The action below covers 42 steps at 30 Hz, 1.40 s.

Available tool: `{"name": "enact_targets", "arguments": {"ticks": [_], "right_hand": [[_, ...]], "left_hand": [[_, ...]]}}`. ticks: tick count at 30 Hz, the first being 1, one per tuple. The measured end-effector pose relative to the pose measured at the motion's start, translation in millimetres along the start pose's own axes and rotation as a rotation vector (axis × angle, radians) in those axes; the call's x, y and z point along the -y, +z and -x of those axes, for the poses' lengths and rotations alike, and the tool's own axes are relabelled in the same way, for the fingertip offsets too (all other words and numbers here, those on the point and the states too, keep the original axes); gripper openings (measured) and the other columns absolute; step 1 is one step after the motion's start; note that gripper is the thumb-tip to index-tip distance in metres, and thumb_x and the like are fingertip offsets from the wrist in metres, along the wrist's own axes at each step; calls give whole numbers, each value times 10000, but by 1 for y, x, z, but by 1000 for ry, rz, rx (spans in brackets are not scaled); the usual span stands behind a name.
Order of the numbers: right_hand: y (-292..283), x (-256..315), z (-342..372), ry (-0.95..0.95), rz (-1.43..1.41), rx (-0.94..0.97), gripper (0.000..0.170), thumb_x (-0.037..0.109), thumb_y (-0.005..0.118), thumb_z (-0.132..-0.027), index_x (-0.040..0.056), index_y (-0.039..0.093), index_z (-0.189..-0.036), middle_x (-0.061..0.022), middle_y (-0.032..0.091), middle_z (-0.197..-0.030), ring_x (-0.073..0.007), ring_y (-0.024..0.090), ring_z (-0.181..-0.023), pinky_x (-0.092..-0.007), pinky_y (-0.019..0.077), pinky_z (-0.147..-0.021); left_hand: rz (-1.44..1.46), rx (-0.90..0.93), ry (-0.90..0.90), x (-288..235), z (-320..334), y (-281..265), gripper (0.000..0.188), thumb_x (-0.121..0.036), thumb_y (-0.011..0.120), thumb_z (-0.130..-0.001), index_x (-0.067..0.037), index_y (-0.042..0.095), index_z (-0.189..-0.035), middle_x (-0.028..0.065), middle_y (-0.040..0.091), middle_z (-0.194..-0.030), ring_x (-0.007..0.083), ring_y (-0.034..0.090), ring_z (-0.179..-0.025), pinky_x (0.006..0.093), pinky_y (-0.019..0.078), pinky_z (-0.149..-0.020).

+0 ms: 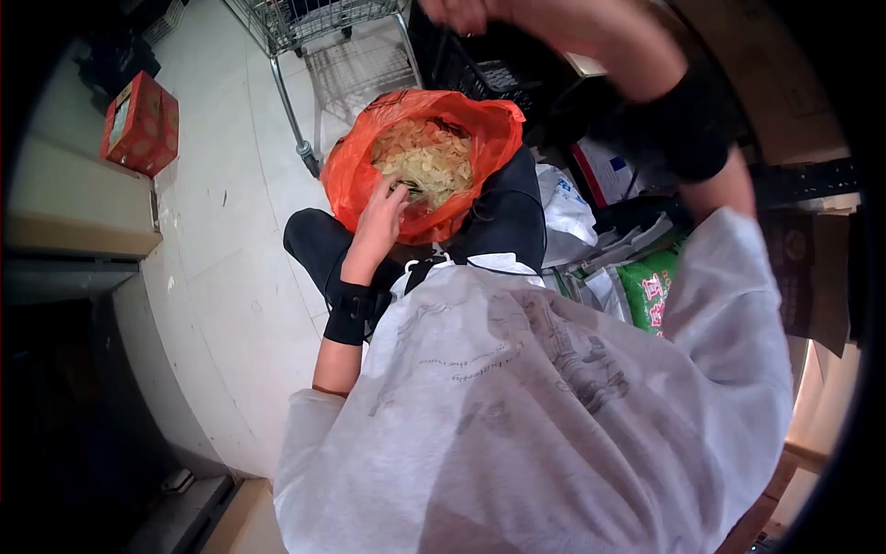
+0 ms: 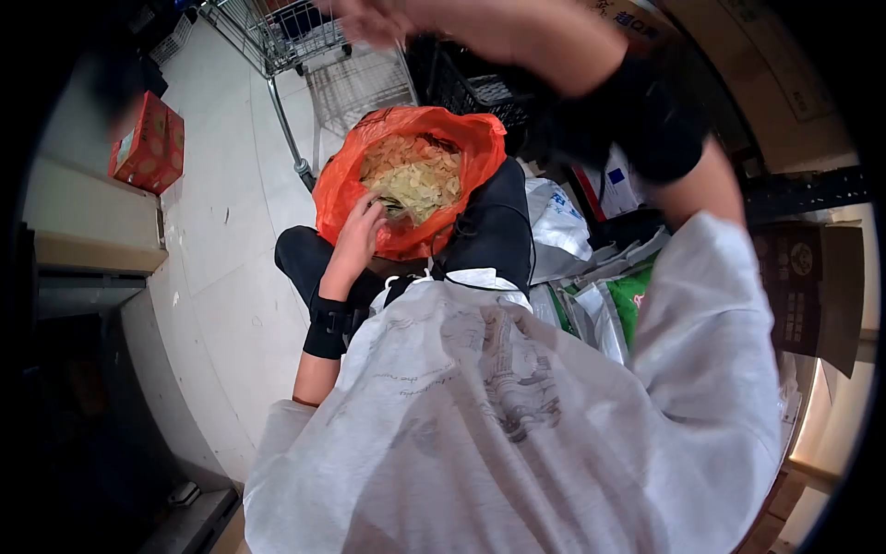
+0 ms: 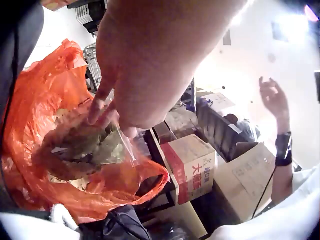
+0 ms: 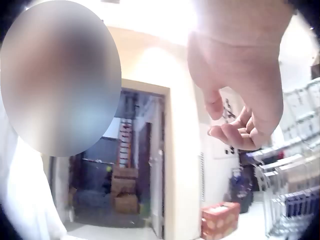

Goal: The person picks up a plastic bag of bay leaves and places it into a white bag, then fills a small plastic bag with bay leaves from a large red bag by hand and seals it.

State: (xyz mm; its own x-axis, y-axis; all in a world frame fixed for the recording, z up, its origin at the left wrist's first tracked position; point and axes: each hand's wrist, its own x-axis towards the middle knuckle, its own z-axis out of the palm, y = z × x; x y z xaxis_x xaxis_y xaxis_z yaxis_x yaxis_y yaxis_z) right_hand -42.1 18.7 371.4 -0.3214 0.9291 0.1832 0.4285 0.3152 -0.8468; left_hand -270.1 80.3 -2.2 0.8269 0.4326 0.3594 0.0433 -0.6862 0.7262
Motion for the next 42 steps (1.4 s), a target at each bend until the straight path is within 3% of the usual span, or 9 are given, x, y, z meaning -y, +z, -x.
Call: {"name": "enact_targets", "arguments": {"ticks": [1,3,5,8,17,28,31,35,42], "right_hand": [[20,-65,17,130,-47,-306,251,282,657,-1072,52,757,-1060,12,701,-854,-75,595,-760,-236,491,-685],[57,-94,44,553,-49,-214,164,239,671,-1050,95,721,-1110,4,682,-848,-68,653,-784,-235,532,-713],[98,-175,74,307,13,-134,109,117,668,-1006,46,724,-1068,-65,733,-920,-160,700,-805,-342,579,-762],[156,-212,98,179,313,-21,445,-23,632,-870,48,678,-1306,-213,552,-1324,-439,582,-1245,-478,518,-1022],[190,-273,106,193,677,9,228,254,692,-979,35,753,-981,-159,710,-848,-383,706,-869,-489,580,-827],[167,-291,83,87,650,-203,280,285,700,-972,17,766,-924,-156,718,-796,-382,723,-804,-495,579,-736],[152,-285,82,41,459,-165,291,292,679,-1030,35,800,-1093,-118,713,-844,-302,715,-839,-436,559,-748],[130,-361,48,439,-384,-609,304,265,681,-1055,-22,780,-1041,-82,663,-764,-126,635,-720,-305,521,-679],[134,-520,23,758,566,-295,232,135,639,-972,37,734,-1160,-193,739,-1172,-385,708,-1107,-481,571,-950]], "left_hand": [[3,20,-9,-2,-1,-2,204,58,586,-963,6,578,-1159,231,542,-1469,499,593,-1243,496,537,-990],[11,50,-29,-5,0,0,212,60,587,-961,7,582,-1165,234,539,-1476,498,588,-1254,499,535,-996],[-65,73,-31,-6,-4,2,178,26,612,-991,18,583,-1166,217,525,-1495,469,578,-1287,470,522,-1020],[-132,83,-21,-10,-6,4,169,-1,626,-992,18,583,-1154,211,537,-1483,452,579,-1299,478,522,-1015],[-203,180,-37,-15,-23,-14,292,22,611,-932,10,628,-1223,219,592,-1444,437,595,-1261,483,512,-1039],[-283,23,-54,3,-36,0,183,36,584,-975,33,621,-1155,206,579,-1504,440,593,-1310,488,518,-1071],[-309,38,-121,-14,-36,-14,172,29,588,-979,32,621,-1148,197,582,-1507,436,602,-1294,485,525,-1062],[-387,90,-164,-26,-33,-24,370,108,579,-852,0,639,-1201,211,558,-1513,421,599,-1271,485,509,-1071],[-385,86,-171,-40,-37,-38,313,97,576,-850,-14,638,-1136,183,552,-1536,400,597,-1272,469,506,-1049]]}}
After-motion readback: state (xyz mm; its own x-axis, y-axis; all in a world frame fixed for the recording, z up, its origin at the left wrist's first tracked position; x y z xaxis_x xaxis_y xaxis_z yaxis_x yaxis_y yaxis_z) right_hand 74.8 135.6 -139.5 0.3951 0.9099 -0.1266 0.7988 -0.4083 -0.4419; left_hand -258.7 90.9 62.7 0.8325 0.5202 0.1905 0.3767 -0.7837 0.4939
